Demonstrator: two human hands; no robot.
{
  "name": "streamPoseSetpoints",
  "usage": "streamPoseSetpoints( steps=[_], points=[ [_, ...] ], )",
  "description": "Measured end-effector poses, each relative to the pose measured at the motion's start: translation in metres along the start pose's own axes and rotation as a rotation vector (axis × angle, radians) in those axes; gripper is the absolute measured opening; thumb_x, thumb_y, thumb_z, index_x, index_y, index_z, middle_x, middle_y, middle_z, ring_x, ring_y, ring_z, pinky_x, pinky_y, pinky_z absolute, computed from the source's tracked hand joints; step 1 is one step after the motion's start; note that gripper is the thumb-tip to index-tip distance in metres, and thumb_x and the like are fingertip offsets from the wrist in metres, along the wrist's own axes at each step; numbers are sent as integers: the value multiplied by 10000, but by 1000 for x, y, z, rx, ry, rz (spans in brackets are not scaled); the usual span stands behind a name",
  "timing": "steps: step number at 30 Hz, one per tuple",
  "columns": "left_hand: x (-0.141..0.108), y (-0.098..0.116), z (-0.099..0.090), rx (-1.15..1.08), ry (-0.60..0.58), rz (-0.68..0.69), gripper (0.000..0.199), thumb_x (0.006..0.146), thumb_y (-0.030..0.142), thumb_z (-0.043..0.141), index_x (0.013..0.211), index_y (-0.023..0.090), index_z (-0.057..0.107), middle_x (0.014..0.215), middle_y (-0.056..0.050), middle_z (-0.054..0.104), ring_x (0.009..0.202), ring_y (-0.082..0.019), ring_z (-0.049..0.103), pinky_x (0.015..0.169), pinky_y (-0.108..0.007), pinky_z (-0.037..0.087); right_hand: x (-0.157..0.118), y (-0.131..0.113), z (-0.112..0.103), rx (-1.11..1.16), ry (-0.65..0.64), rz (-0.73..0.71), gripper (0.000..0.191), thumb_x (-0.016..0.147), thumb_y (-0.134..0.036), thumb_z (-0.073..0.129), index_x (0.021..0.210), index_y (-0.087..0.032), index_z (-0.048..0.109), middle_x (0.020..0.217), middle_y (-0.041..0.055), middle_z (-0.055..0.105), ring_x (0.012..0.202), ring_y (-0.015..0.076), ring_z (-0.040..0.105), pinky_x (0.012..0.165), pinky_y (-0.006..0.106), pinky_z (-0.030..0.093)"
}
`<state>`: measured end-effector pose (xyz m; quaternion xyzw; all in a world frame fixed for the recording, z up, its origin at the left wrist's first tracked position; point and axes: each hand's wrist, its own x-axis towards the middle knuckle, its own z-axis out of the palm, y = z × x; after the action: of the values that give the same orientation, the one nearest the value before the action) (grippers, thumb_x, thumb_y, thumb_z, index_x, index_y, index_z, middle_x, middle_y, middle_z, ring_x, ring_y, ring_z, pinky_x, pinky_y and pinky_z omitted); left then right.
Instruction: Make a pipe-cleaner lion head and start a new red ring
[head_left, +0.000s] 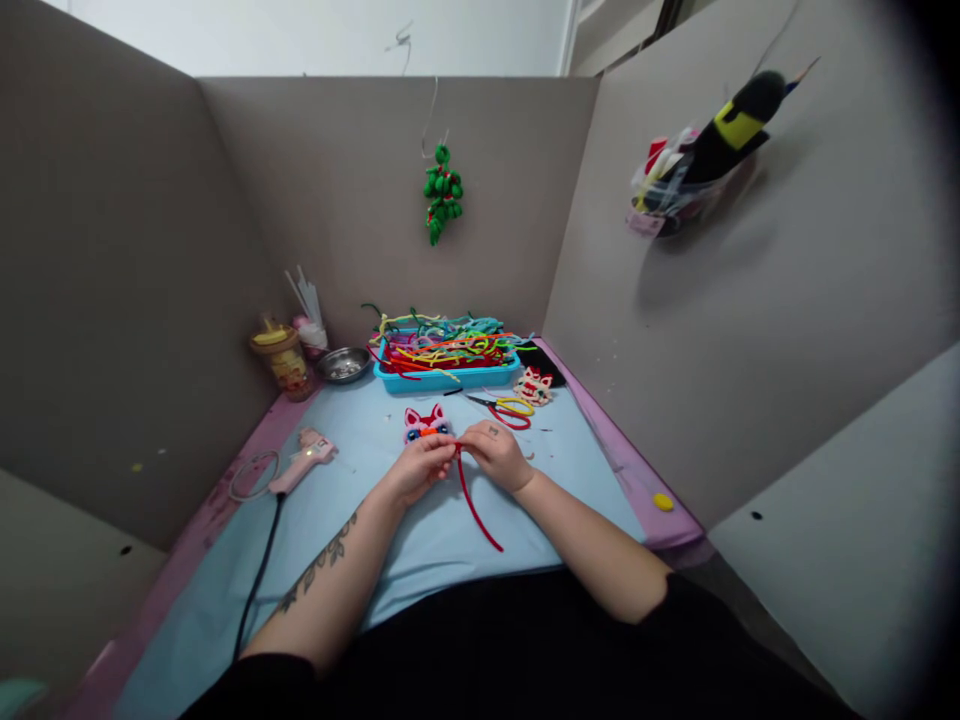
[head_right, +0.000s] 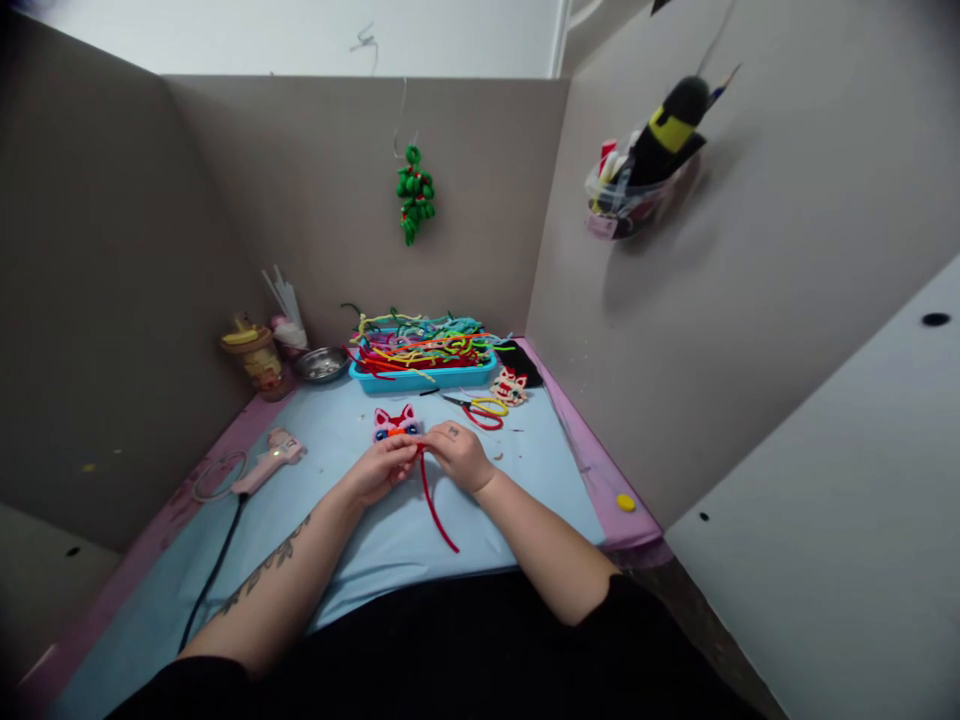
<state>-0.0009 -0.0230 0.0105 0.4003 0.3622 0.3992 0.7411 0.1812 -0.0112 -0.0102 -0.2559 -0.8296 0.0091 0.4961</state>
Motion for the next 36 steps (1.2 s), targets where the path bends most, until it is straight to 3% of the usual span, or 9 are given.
streamPoseSetpoints(
  steps=[3, 5, 9, 12, 17, 24, 28, 31, 36],
  points=[
    [-1, 1, 1, -34, 37, 0, 248, 640, 176, 769, 847, 109, 648, 642, 9, 584, 451, -21, 480, 412, -114, 389, 1, -2, 2, 105, 39, 118, 212, 862, -158, 500, 1038, -200, 611, 927, 88, 661, 865, 187, 596, 779, 350, 498],
    [0, 2, 2, -84, 66, 8, 247, 634, 184, 772, 831, 118, 639, 657, 8, 593, 450, -17, 479, 423, -115, 398, 2, -2, 5, 202, 64, 273, 189, 850, -185, 518, 1015, -188, 609, 940, 89, 654, 852, 184, 597, 758, 339, 495],
    [2, 1, 4, -83, 127, 80, 282, 617, 225, 785, 821, 123, 619, 654, 11, 601, 464, -27, 491, 449, -130, 410, 2, -2, 13, 611, -45, 627, 155, 820, -311, 577, 875, -170, 608, 795, 42, 665, 706, 151, 608, 663, 289, 483],
    [4, -3, 6, 27, 194, 211, 312, 614, 276, 781, 830, 128, 609, 614, 18, 598, 468, -51, 497, 459, -157, 396, 5, -5, 17, 840, -72, 781, 228, 735, -346, 675, 838, -163, 587, 736, 8, 661, 644, 130, 601, 643, 266, 461],
    [6, -10, 4, 357, 276, 419, 203, 679, 292, 712, 806, 140, 666, 555, 13, 590, 502, -100, 512, 531, -216, 411, 10, -13, 18, 916, -74, 862, 271, 729, -397, 676, 784, -153, 571, 643, -8, 636, 563, 106, 555, 553, 229, 402],
    [0, -9, 2, 766, 291, 611, 155, 734, 232, 672, 874, 234, 739, 867, -66, 694, 828, -191, 594, 813, -302, 442, 5, -9, 21, 925, -7, 945, 255, 739, -396, 639, 734, -174, 513, 481, -76, 512, 407, 69, 420, 423, 192, 311],
    [-4, -10, 3, 799, 260, 604, 214, 719, 208, 691, 925, 251, 730, 944, -78, 697, 915, -224, 600, 899, -341, 428, 7, -10, 20, 905, -8, 981, 212, 730, -352, 612, 685, -170, 512, 469, -70, 514, 394, 63, 414, 410, 186, 304],
    [-4, -11, 4, 697, 293, 589, 249, 667, 187, 736, 906, 257, 732, 962, -80, 698, 968, -245, 601, 920, -343, 431, 9, -12, 19, 902, -3, 1008, 184, 717, -331, 596, 672, -175, 509, 449, -74, 504, 374, 62, 401, 392, 183, 285],
    [-4, -11, 4, 635, 326, 581, 214, 642, 160, 754, 834, 254, 739, 936, -77, 706, 947, -240, 613, 948, -336, 417, 10, -14, 18, 915, -6, 1034, 152, 701, -314, 578, 674, -179, 514, 456, -65, 530, 369, 64, 407, 384, 182, 283]
  ],
)
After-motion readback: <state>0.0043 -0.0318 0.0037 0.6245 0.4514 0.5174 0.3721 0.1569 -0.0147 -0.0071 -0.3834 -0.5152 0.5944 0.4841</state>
